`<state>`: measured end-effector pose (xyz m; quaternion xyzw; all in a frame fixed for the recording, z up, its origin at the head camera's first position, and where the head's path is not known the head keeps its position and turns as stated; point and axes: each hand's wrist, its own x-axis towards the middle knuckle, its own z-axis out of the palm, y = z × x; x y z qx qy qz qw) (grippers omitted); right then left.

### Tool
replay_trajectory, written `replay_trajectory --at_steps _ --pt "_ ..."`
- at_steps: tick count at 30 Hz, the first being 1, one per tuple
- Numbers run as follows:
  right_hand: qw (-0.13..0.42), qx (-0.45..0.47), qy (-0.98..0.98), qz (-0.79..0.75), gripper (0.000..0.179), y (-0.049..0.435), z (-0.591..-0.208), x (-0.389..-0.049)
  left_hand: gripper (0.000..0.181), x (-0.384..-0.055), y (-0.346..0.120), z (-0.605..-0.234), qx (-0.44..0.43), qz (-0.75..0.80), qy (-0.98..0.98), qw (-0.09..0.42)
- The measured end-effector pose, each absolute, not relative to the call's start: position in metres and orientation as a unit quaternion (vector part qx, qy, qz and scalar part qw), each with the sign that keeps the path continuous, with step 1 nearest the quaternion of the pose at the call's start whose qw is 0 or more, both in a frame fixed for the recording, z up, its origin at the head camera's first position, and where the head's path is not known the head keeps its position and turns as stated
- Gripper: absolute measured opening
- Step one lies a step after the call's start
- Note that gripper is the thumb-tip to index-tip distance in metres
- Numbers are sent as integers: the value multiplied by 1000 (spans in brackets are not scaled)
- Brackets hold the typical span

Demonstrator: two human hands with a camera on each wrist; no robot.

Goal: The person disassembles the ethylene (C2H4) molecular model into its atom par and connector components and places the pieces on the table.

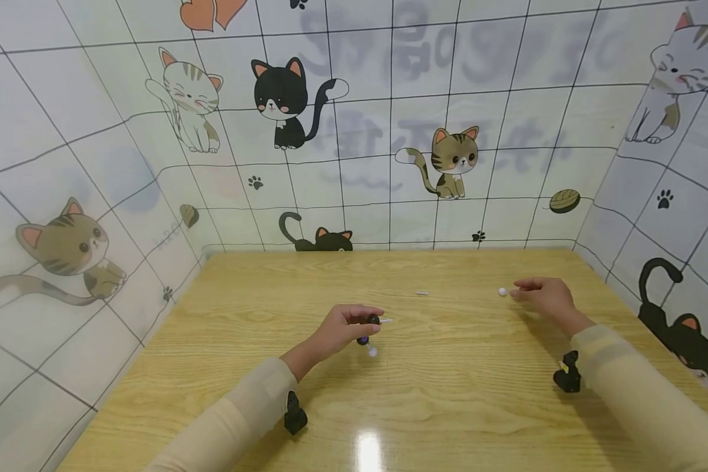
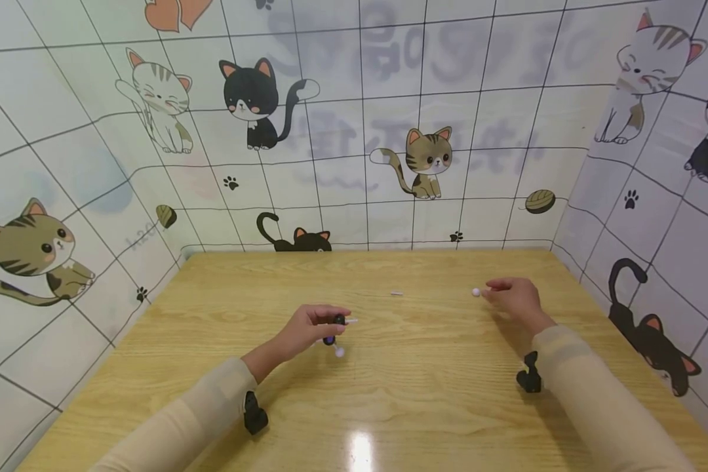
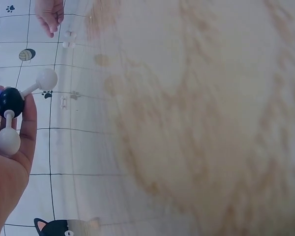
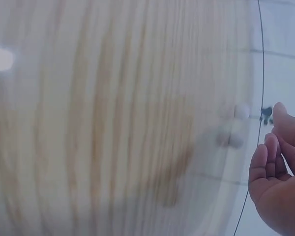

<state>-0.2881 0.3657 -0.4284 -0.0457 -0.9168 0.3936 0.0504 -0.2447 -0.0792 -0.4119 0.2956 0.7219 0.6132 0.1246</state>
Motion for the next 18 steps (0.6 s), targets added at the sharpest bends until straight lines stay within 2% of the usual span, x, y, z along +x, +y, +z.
replay_trajectory --at_steps 5,11,18 --pt "42 -15 -909 415 56 342 -420 -281 30 -254 -80 -428 296 623 715 114" --pt "35 14 -895 444 49 305 -415 -275 33 -255 -80 -432 293 644 697 120" --pt "11 60 -863 501 44 259 -414 -265 29 -253 -79 -432 291 650 691 122"
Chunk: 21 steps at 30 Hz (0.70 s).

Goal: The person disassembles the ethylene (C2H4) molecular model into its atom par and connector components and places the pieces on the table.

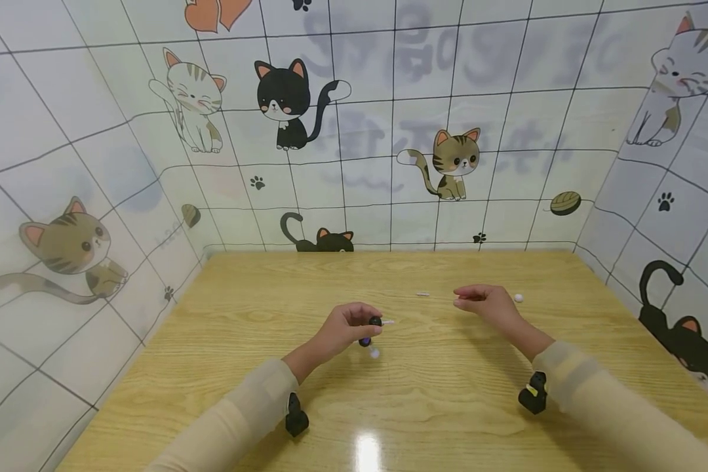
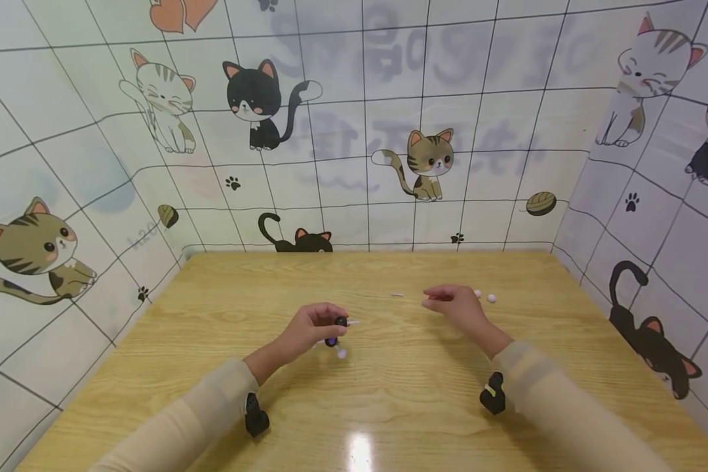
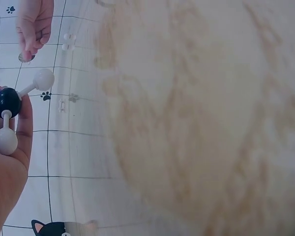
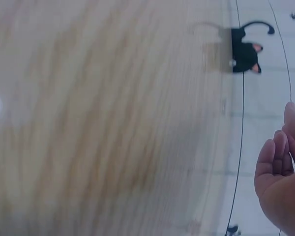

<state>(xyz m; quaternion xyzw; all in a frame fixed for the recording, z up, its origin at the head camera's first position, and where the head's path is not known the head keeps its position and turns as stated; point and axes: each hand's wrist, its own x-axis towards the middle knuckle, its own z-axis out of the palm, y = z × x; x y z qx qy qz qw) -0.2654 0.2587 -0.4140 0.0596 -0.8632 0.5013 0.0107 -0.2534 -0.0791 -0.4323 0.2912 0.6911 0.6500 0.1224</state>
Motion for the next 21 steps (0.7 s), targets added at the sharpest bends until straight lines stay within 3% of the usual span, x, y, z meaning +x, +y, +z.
replay_trajectory --at_steps 9,21 --pt "-20 111 -818 563 37 212 -416 -247 30 -251 -75 -427 287 649 692 132" --pt "-9 172 -778 604 25 174 -418 -231 25 -237 -71 -409 287 648 694 128"
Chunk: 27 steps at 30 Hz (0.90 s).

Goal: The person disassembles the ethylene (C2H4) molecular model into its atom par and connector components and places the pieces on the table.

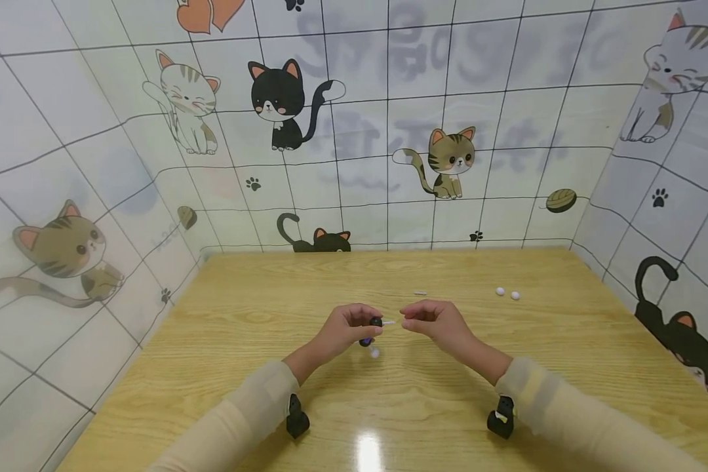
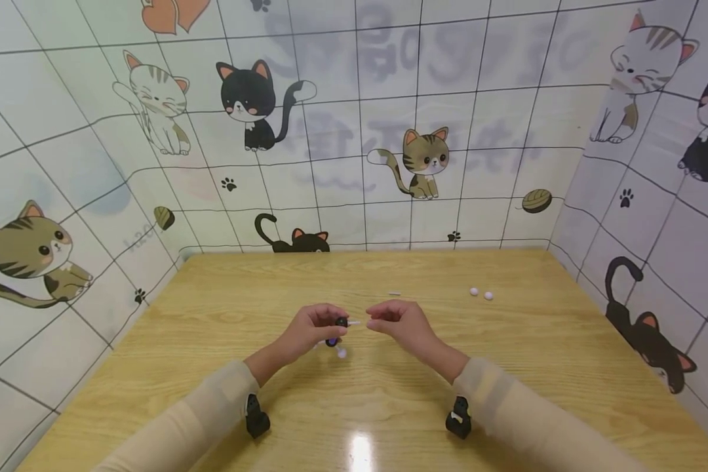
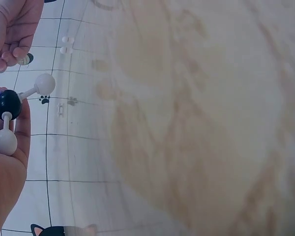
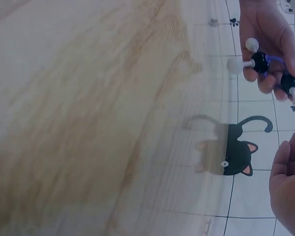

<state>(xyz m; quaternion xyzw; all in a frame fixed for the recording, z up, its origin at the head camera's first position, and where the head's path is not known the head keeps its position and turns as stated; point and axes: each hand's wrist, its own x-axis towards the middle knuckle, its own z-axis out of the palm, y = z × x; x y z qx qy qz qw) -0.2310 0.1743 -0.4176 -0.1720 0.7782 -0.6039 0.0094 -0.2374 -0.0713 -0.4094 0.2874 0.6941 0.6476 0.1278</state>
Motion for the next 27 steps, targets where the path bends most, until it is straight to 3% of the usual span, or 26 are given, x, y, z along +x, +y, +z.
replay_trajectory --at_steps 27 --pt "2 -206 772 -601 19 153 -426 -227 27 -232 -69 -405 276 629 717 121"
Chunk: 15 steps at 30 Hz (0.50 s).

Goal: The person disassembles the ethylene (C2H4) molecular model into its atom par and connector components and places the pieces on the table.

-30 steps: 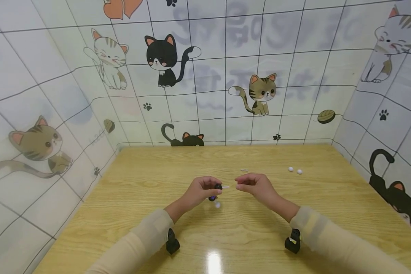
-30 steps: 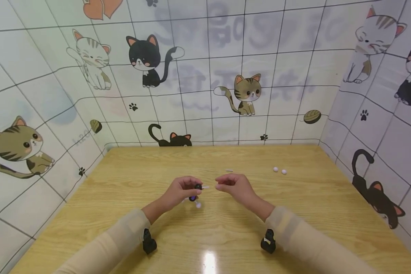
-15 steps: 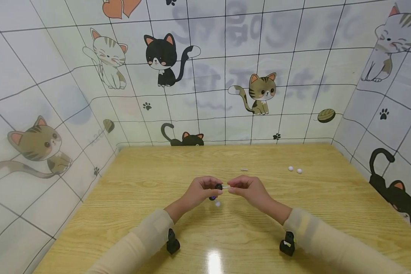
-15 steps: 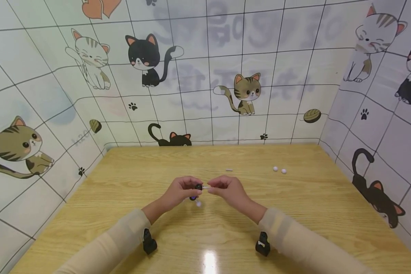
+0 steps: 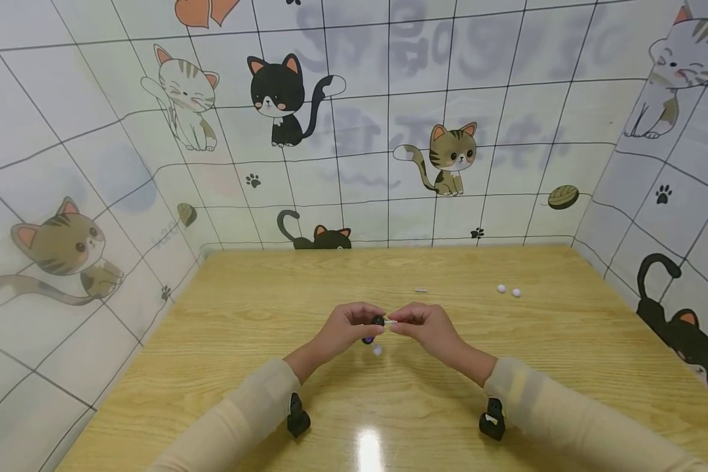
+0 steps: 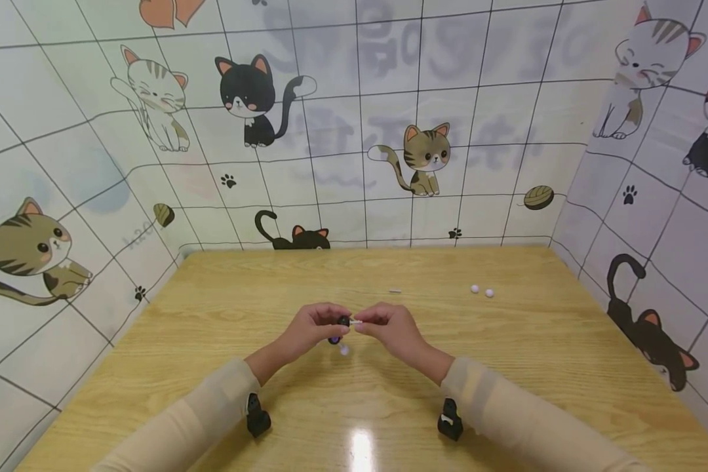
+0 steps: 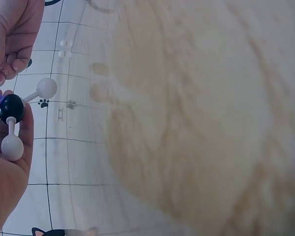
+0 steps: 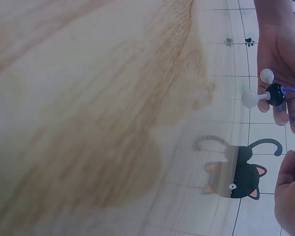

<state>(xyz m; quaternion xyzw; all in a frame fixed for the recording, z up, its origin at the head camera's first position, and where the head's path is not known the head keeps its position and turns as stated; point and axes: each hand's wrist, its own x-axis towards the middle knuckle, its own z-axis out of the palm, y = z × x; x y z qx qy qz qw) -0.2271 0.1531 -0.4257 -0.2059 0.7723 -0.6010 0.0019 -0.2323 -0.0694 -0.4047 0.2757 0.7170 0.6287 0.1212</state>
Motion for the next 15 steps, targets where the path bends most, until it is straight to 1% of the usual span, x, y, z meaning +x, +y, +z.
replay_trajectory --at_steps 9,15 --pt "-22 -196 793 -577 16 149 -421 -225 23 -232 -70 -404 281 623 722 106" --pt "-31 -188 815 -548 13 149 -418 -225 21 -246 -70 -424 279 620 727 98"
